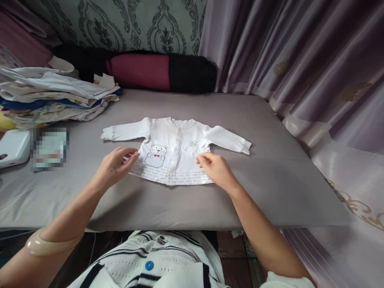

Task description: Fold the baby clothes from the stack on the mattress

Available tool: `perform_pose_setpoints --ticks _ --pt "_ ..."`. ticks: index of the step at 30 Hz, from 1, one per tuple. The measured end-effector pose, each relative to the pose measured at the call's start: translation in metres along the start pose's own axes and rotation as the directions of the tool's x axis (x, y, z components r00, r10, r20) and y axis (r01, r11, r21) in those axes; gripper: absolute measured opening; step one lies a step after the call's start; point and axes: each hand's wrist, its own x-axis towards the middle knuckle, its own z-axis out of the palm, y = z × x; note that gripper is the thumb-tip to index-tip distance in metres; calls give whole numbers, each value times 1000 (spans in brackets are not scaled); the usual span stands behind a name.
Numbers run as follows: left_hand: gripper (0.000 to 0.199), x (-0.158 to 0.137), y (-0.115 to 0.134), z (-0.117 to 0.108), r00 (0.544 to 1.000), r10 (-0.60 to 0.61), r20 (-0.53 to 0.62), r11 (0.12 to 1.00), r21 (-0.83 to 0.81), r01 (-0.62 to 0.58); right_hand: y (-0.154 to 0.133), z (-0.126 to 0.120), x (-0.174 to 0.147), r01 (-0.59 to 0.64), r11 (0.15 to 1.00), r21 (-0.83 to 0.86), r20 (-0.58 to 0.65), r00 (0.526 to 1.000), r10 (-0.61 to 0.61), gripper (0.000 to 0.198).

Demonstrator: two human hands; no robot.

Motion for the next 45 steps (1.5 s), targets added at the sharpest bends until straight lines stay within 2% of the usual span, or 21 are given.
perform_pose_setpoints --ticks 1,3,6,11,15,18,21,23,25,28,33,35,37,39,41,43,45 --pt "37 4 -7 -1 996 -87 -4 996 5 87 7 -7 4 -48 999 4 -90 995 48 27" --pt "35 9 -17 -3 976 -212 52 977 -27 214 20 -20 8 -146 989 -2 -189 971 143 26" --pt "37 12 -19 -4 941 -297 164 925 -195 326 32 -29 9 -292 956 -24 -198 939 282 22" --pt "35 16 -13 -2 912 -305 274 817 -417 398 34 -20 6 -362 932 -15 -112 927 358 32" --pt "38 21 -15 -1 879 -263 397 788 -438 433 32 -11 7 -376 927 -7 -74 924 374 36" --pt "41 23 -16 -1 875 -264 406 791 -428 437 34 -9 8 -349 933 -84 -112 934 339 30" --pt "49 22 -18 -1 917 -234 323 861 -368 350 32 -10 7 -314 914 -257 -154 947 282 26" --pt "50 20 -20 0 953 -192 235 946 -213 244 27 -11 4 -303 859 -413 -178 952 250 25" --pt "48 18 -22 0 974 -137 182 990 -13 142 21 -10 0 -304 779 -549 -195 952 235 24" --pt "44 13 -19 0 977 -91 191 981 185 55 11 -7 -4 -316 664 -678 -202 948 245 24" --pt "40 9 -9 -3 966 -122 228 910 414 18 1 -1 -10 -278 511 -813 -185 956 225 25" --pt "36 9 -4 -4 970 -98 224 873 487 -24 -3 1 -10 -224 460 -859 -178 974 142 23" --pt "32 10 2 -3 982 -15 186 847 524 -86 -5 4 -9 -139 433 -891 -146 989 17 21" --pt "30 12 9 4 981 125 147 851 493 -182 -7 11 -6 -6 466 -885 -58 994 -98 23" --pt "32 16 17 17 937 313 158 862 366 -350 -7 22 -1 145 540 -829 63 984 -168 28" --pt "36 20 26 34 840 504 203 822 185 -538 -5 36 5 242 593 -768 159 969 -190 38" --pt "41 24 34 52 747 618 247 755 82 -651 -1 49 11 241 618 -749 185 970 -155 49"
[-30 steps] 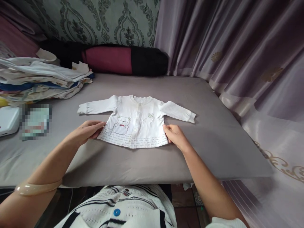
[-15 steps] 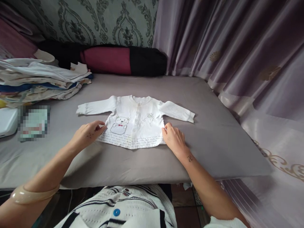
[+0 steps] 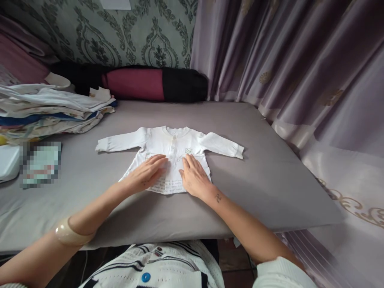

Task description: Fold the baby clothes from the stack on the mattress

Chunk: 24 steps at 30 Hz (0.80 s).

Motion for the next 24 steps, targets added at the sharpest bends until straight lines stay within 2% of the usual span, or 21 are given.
perform_pose_setpoints --ticks 2,6,12,16,20,24 --pt "46 11 4 14 1000 16 26 1000 -9 -15 -3 8 6 -33 999 13 33 999 33 55" --pt "52 23 8 31 991 -87 105 996 23 85 2 14 17 -61 998 18 31 998 60 57" --pt "54 24 17 33 974 -175 145 979 127 157 16 15 40 -89 996 -25 6 996 89 58" --pt "60 23 21 33 953 -281 116 948 185 257 19 17 50 -117 993 -30 -3 993 117 58" --pt "76 20 21 33 902 -430 31 885 212 414 15 16 42 -113 994 -8 9 994 113 60" --pt "78 17 19 32 904 -427 30 891 183 415 7 13 20 -67 997 21 31 997 67 60"
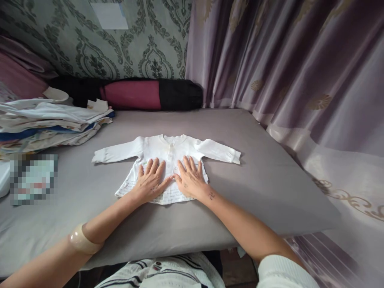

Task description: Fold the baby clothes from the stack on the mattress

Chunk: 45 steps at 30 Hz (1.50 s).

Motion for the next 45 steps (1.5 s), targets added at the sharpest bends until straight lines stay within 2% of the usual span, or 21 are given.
perform_pose_setpoints --ticks 3,5,8,10,13,16,21,26,32,38,45 --pt "74 0 -2 1 998 56 13 998 -25 -55 -3 -2 -15 39 999 30 15 999 -39 58" --pt "67 2 -4 1 989 147 15 988 -39 -146 -1 -5 -22 74 996 51 29 997 -75 58" --pt "56 5 -8 0 945 323 40 945 -61 -320 9 -13 -26 140 987 82 50 988 -145 56" --pt "53 8 -10 -2 916 396 63 917 -66 -392 19 -18 -26 195 974 115 53 978 -202 52" --pt "52 15 -12 -11 893 447 55 895 -41 -445 39 -23 -25 255 948 188 9 965 -261 45" --pt "47 24 -8 -21 875 484 17 875 -4 -484 58 -23 -23 251 926 284 -93 968 -234 39" --pt "39 50 12 -24 874 485 -5 874 -18 -485 72 -13 -22 261 872 413 -282 948 -150 26" --pt "46 86 27 3 842 539 15 835 -145 -531 78 -6 -22 277 874 398 -379 918 -118 22" --pt "48 129 37 23 872 490 -5 860 -160 -484 82 -7 -25 261 889 376 -377 920 -110 19" --pt "47 163 43 24 910 414 13 904 -127 -409 80 -12 -28 270 906 328 -352 924 -148 16" --pt "43 181 51 21 951 311 -4 945 -105 -309 76 -20 -31 212 933 290 -303 945 -121 17"
